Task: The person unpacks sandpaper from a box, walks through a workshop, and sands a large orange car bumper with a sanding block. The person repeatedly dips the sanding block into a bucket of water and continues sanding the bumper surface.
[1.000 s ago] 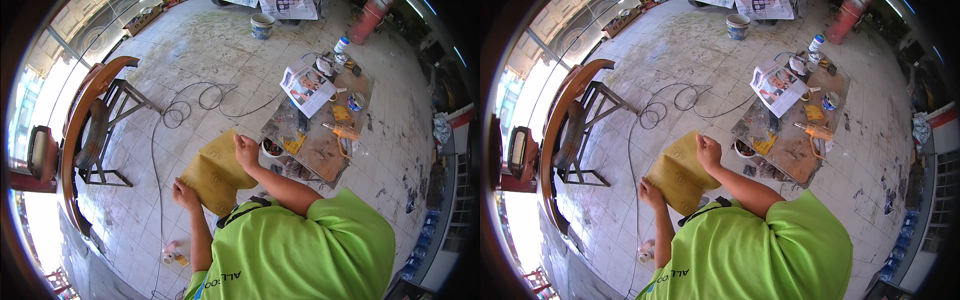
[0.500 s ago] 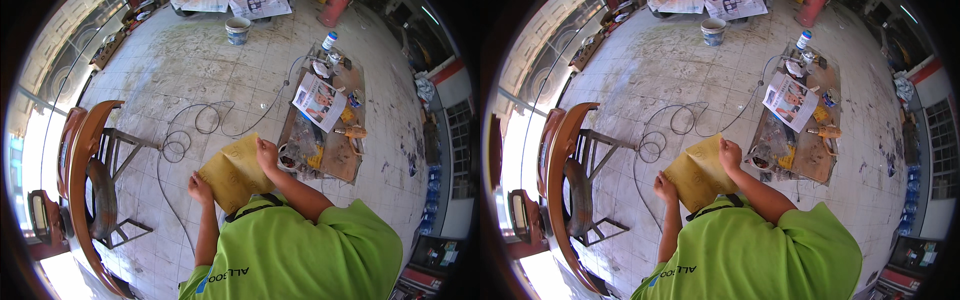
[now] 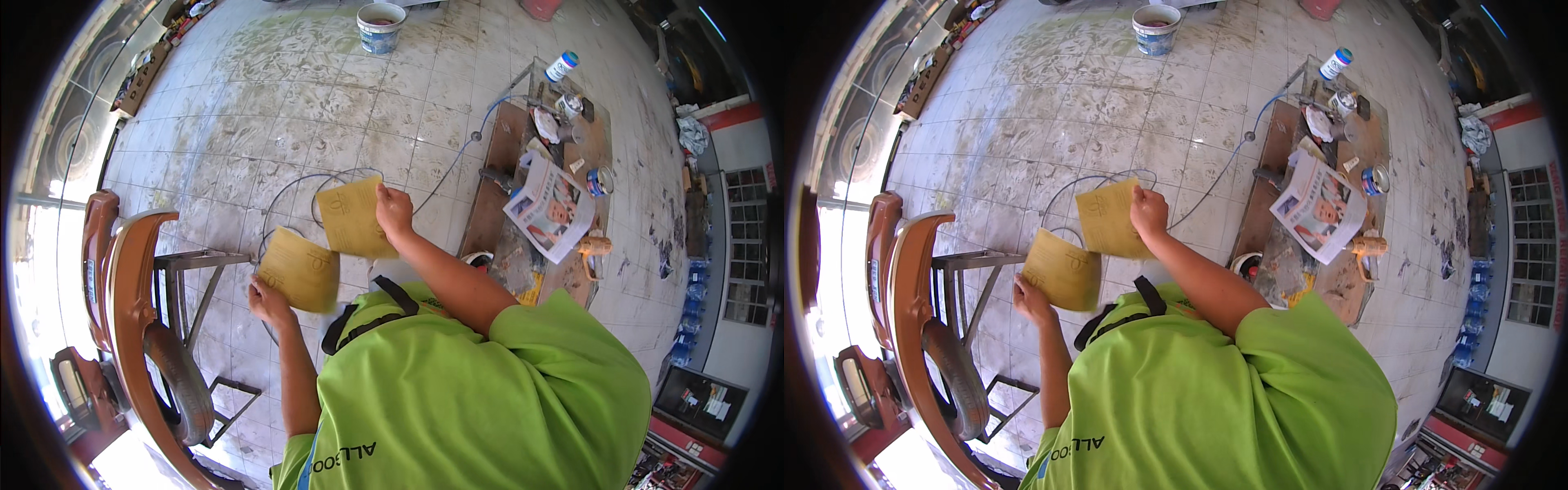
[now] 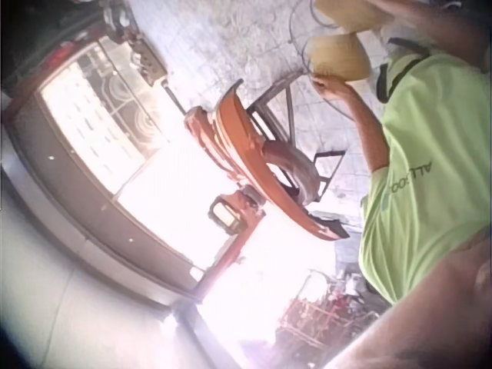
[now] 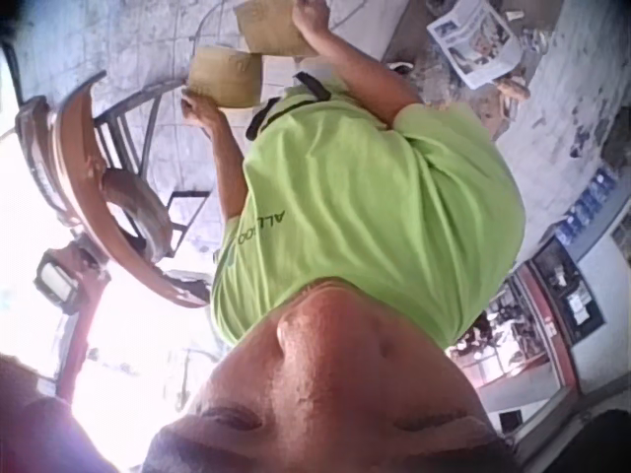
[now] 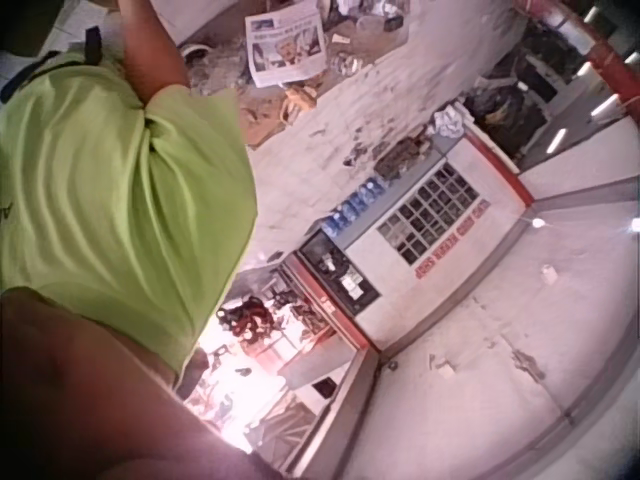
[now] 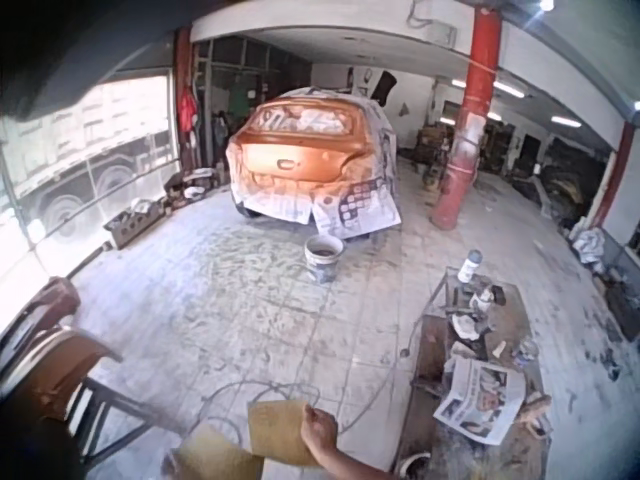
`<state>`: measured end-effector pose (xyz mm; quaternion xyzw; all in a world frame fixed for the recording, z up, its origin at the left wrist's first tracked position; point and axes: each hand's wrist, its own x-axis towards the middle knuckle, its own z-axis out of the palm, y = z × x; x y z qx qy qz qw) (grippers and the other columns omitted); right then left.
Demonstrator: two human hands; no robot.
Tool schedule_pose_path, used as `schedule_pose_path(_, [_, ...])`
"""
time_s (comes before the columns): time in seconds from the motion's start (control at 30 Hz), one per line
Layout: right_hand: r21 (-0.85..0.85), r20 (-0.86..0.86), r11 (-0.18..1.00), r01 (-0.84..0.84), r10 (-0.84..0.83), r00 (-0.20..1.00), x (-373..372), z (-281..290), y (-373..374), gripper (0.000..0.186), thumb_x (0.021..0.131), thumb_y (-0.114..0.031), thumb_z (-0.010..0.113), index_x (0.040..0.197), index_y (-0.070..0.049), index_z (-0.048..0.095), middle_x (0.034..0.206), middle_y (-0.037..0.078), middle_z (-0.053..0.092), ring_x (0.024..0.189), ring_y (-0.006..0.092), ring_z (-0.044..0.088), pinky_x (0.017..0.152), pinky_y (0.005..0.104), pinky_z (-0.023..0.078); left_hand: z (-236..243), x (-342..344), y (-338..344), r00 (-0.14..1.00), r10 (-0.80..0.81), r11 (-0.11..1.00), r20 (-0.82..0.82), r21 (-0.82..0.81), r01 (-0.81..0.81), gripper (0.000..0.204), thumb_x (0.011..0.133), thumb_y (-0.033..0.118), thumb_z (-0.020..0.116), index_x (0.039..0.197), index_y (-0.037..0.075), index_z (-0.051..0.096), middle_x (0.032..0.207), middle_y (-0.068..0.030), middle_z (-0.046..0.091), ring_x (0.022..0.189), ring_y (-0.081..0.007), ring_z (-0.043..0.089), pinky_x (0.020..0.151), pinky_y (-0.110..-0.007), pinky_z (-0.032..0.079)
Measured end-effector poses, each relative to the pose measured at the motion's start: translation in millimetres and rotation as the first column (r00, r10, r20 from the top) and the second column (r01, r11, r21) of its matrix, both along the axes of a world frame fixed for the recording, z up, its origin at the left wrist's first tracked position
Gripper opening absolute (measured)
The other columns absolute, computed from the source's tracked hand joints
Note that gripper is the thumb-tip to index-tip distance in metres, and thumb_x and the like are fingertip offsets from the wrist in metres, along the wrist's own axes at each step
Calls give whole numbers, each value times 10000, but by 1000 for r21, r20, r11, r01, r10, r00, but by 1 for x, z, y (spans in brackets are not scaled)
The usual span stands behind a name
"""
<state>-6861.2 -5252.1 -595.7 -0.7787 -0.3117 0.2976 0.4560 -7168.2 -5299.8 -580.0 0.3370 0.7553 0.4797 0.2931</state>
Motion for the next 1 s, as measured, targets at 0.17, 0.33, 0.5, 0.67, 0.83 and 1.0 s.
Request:
schedule_pose_path(0.17, [22, -331, 994, 105, -92, 939, -7, -27, 89, 505, 1040, -402, 599, 778, 28, 637, 727, 172, 670, 655, 285, 619, 653, 442, 468, 19, 37, 63, 733, -109, 992, 671, 118, 39, 466, 1081, 302, 568, 1411, -21, 502, 1331, -133, 642, 1123, -233, 657, 954, -373, 540])
schedule_pose_path(0.33, [-52, -637, 997, 52, -73, 767, 11, -21, 145, 409, 1070, -405, 588, 1097, -2, 649, 973, 92, 691, 839, 167, 651, 773, 322, 546, -35, 46, 115, 791, -314, 929, 526, -4, 371, 310, 1038, 182, 648, 1245, -49, 640, 1183, -109, 712, 1019, -162, 669, 865, -322, 550])
schedule_pose_path(0.5, [-241, -400, 970, -35, -66, 914, 26, -45, 170, 414, 1050, -422, 608, 1102, -14, 664, 986, 102, 709, 828, 181, 659, 733, 357, 538, -62, 71, 214, 725, -354, 893, 591, -17, 450, 272, 1045, 187, 641, 1207, -32, 647, 1147, -91, 718, 982, -157, 678, 864, -306, 546])
schedule_pose_path(0.67, [-380, 205, 911, 160, -86, 975, 28, -72, 209, 388, 1016, -372, 616, 907, -6, 682, 753, 205, 665, 738, 367, 675, 688, 440, 506, -84, 83, 330, 794, -447, 811, 412, -189, 554, 275, 1043, 235, 631, 1027, -38, 656, 872, -149, 706, 771, -185, 655, 682, -355, 511])
schedule_pose_path(0.83, [-499, 359, 786, 364, -195, 913, 4, -83, 271, 497, 1016, -435, 600, 764, -8, 636, 720, 250, 639, 687, 476, 611, 633, 515, 473, -121, 57, 446, 580, -813, 547, -46, -401, 735, 358, 1037, 324, 613, 894, -4, 590, 627, -227, 562, 524, -364, 558, 517, -474, 398])
schedule_pose_path(1.0, [-597, 409, 642, 481, -273, 871, -35, -87, 314, 477, 1021, -420, 583, 768, -22, 654, 755, 244, 665, 742, 485, 639, 675, 554, 484, -137, 45, 513, 516, -855, 490, -42, -390, 780, 367, 1026, 308, 626, 824, 5, 587, 594, -206, 571, 503, -385, 539, 508, -478, 401])
